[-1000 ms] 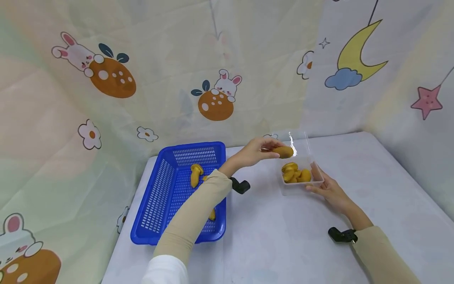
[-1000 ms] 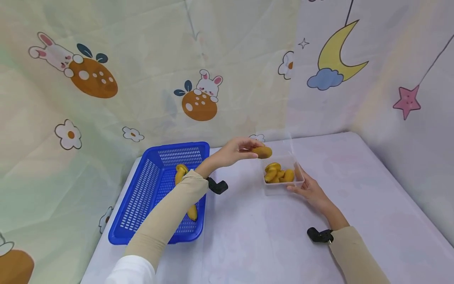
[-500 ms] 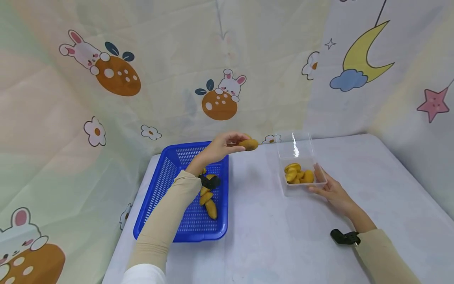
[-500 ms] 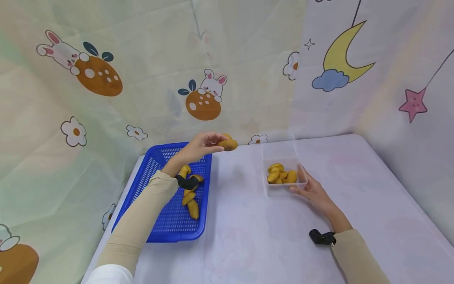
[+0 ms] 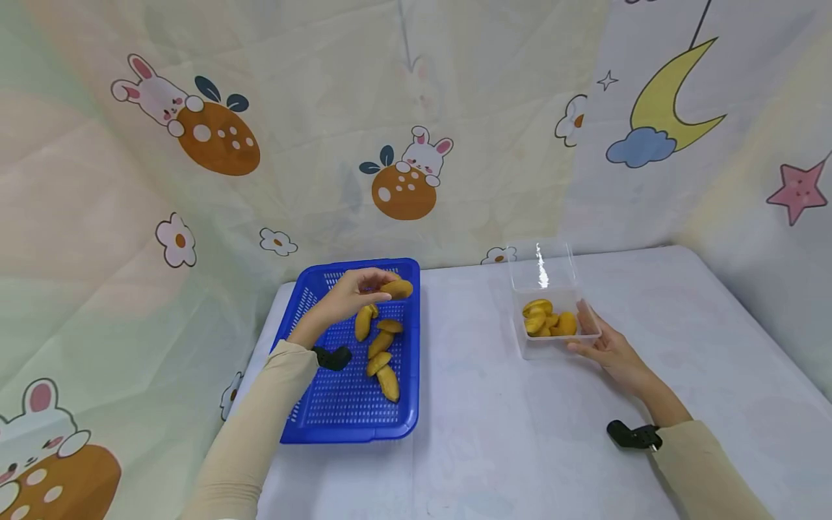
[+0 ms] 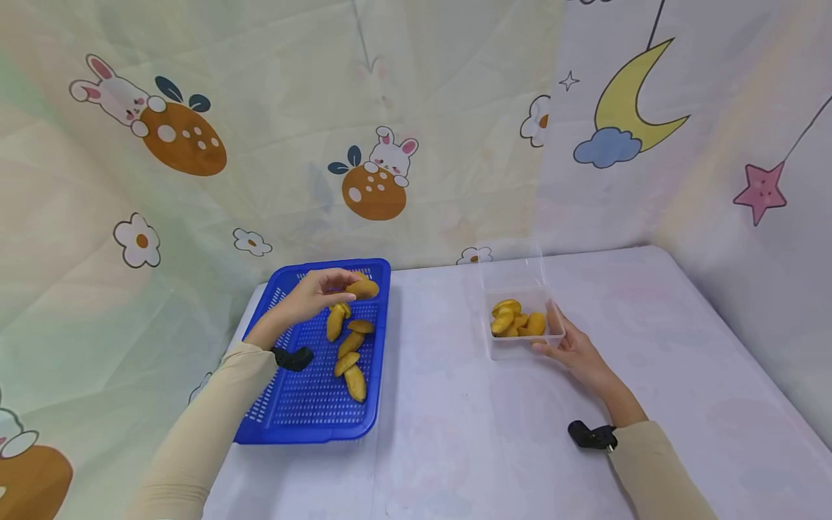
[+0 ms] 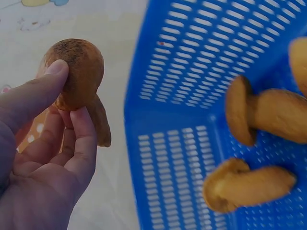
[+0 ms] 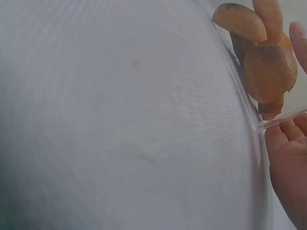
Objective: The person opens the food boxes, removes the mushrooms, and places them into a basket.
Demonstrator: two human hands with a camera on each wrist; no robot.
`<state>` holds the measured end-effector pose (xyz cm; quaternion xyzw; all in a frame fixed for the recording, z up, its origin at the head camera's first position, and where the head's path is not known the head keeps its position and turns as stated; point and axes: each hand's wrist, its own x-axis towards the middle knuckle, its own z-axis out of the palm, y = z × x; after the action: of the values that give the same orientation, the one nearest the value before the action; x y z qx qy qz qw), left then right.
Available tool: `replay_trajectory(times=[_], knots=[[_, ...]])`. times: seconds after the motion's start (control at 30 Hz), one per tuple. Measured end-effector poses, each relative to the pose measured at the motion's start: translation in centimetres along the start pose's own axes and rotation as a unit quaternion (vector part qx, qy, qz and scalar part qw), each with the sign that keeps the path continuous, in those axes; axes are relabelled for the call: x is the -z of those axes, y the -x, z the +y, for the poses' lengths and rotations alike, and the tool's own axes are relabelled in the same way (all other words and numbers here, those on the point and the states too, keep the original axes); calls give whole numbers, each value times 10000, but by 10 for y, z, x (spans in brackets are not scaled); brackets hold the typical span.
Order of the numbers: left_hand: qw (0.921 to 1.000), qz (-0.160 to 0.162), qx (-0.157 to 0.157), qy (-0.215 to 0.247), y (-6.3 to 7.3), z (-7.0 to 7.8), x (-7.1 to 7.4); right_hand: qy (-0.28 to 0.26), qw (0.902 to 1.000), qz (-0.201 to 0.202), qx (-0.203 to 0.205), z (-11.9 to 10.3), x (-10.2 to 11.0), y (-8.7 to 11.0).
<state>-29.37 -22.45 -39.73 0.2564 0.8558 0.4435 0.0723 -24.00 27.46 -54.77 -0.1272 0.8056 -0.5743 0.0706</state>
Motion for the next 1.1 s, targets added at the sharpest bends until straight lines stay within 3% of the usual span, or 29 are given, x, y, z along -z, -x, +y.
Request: replay_trajectory(times=[0.27, 0.5, 0.83, 1.1], knots=[[9994, -21, 344, -49, 34, -25, 10, 111, 9999, 18, 6, 2, 0, -1], [9974, 34, 629, -353, 55, -39, 11, 158, 9998, 56, 80, 2, 0, -1], [9940, -52, 926, -582, 69, -59, 7, 96, 9999, 29, 55, 4, -1, 0], [9934, -139, 924, -671, 73, -72, 5, 115, 9998, 29, 144, 4, -1, 0]])
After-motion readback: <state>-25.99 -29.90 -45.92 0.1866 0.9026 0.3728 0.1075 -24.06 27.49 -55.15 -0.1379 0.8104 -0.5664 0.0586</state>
